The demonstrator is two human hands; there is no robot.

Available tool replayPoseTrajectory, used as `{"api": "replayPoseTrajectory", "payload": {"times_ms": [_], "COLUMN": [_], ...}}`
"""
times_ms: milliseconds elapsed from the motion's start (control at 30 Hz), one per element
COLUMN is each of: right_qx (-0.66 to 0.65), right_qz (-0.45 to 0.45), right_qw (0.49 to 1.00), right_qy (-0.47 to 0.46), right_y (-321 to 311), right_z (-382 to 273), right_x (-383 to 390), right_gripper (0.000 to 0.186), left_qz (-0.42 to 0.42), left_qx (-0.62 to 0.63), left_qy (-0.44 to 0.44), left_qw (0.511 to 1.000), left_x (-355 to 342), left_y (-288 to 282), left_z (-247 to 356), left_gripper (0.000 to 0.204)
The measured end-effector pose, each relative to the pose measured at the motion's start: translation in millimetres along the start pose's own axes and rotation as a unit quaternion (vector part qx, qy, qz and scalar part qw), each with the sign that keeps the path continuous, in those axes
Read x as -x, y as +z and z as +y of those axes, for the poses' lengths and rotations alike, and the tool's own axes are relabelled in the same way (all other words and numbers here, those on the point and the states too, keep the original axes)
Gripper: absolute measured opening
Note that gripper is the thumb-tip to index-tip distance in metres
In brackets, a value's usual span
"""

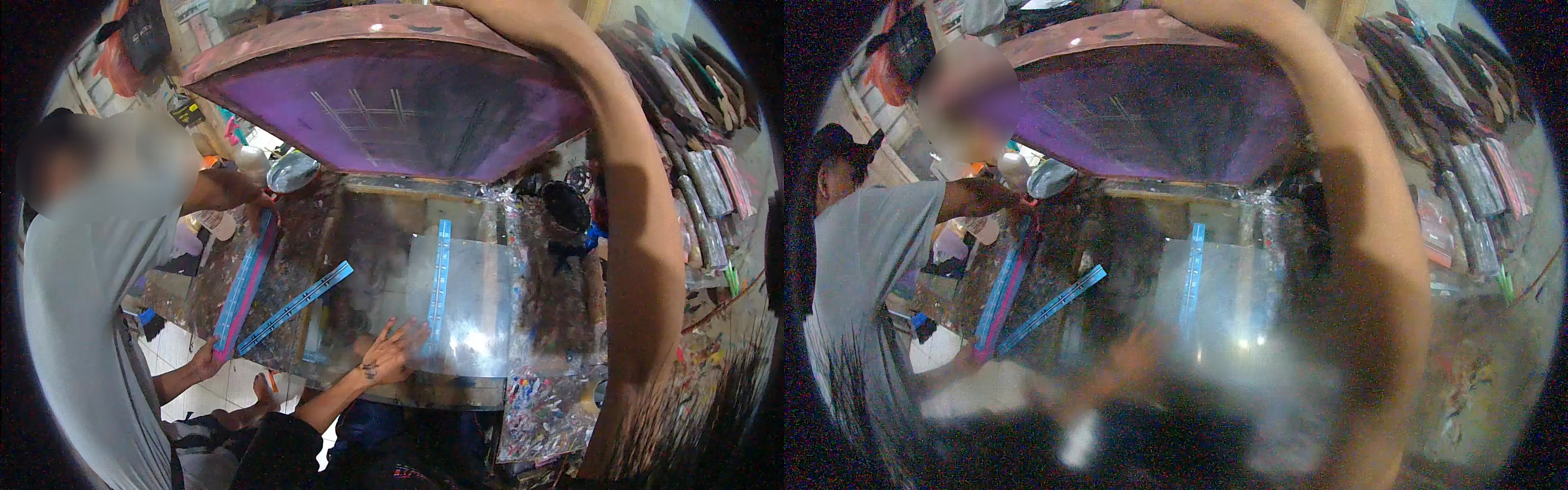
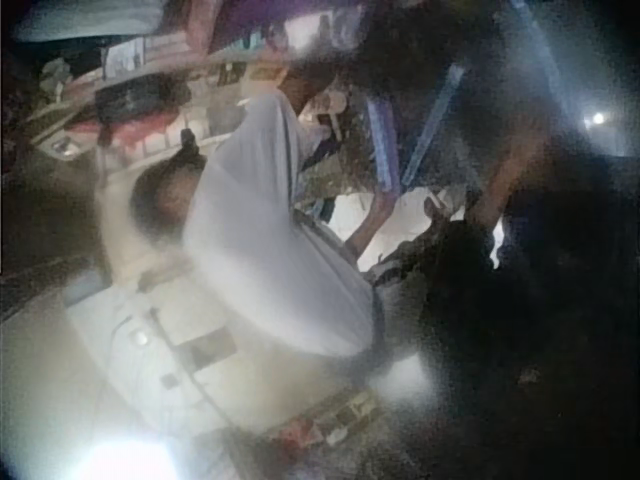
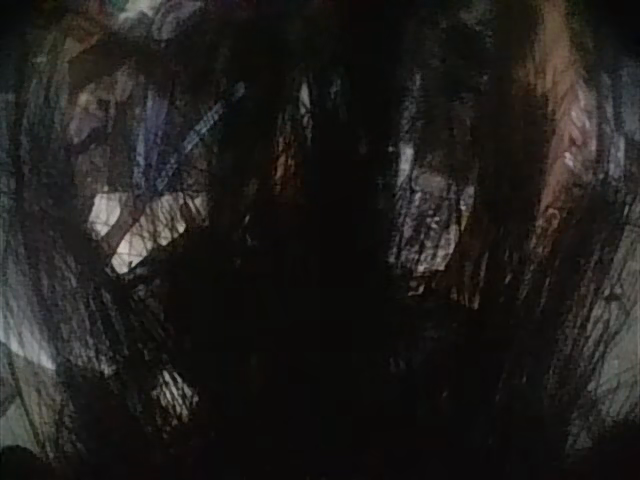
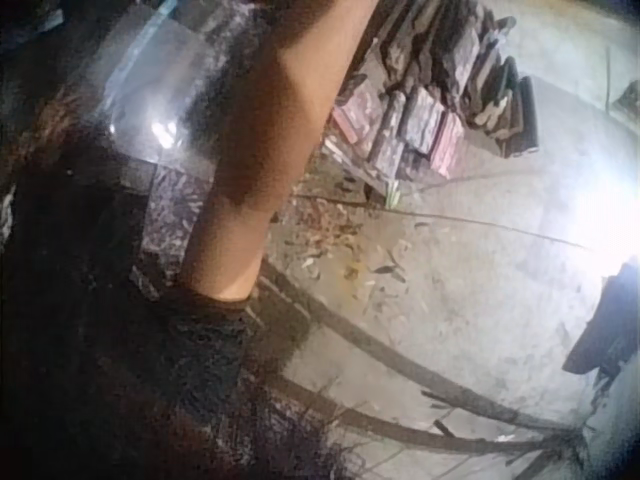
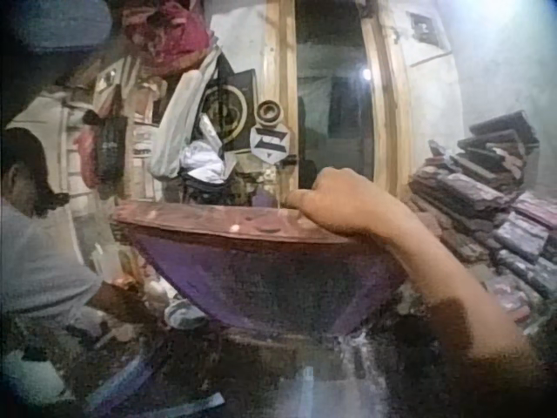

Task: The person performs screen printing on fabric strips by placing a strip on the printing surface, lowering the screen, and using a squeegee to apply ink before lifting the screen and handing the finished strip to an assistant.

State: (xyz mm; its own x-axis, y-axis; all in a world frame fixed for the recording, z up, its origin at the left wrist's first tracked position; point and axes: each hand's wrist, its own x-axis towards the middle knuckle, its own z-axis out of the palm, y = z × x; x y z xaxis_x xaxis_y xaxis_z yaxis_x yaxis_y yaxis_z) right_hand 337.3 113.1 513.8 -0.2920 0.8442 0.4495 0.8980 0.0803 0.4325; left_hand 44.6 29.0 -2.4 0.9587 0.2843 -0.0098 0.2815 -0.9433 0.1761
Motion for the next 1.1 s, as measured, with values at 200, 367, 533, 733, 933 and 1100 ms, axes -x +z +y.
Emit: {"api": "replayPoseTrajectory", "payload": {"times_ms": [200, 367, 533, 733, 933, 1100], "right_qx": [0.003, -0.058, 0.005, 0.000, 0.009, -0.006], "right_qz": [-0.007, -0.012, -0.020, 0.002, -0.017, -0.023], "right_qw": [0.999, 0.996, 1.000, 1.000, 1.000, 0.999], "right_qy": [0.034, 0.070, 0.014, 0.010, -0.001, 0.040], "right_y": [13.0, 9.6, 11.8, 14.6, 11.7, 14.3], "right_z": [8.4, 3.8, 9.6, 10.6, 12.8, 17.8], "right_x": [-2.8, -8.3, -8.2, -9.7, -9.6, -11.3], "right_gripper": [0.035, 0.036, 0.036, 0.032, 0.031, 0.031], "left_qz": [-0.071, 0.030, -0.086, -0.076, -0.074, -0.057], "left_qx": [0.011, 0.061, -0.021, 0.020, 0.016, -0.002], "left_qy": [-0.022, -0.039, -0.066, -0.018, -0.024, -0.015], "left_qw": [0.997, 0.997, 0.994, 0.997, 0.997, 0.998], "left_x": [-7.5, -2.9, -7.2, -3.5, -4.4, -7.2], "left_y": [-33.0, -18.4, -44.0, -23.8, -35.1, -34.4], "left_z": [11.8, 12.8, 20.9, 8.0, 13.1, 12.4], "left_gripper": [0.082, 0.074, 0.078, 0.091, 0.090, 0.087]}}
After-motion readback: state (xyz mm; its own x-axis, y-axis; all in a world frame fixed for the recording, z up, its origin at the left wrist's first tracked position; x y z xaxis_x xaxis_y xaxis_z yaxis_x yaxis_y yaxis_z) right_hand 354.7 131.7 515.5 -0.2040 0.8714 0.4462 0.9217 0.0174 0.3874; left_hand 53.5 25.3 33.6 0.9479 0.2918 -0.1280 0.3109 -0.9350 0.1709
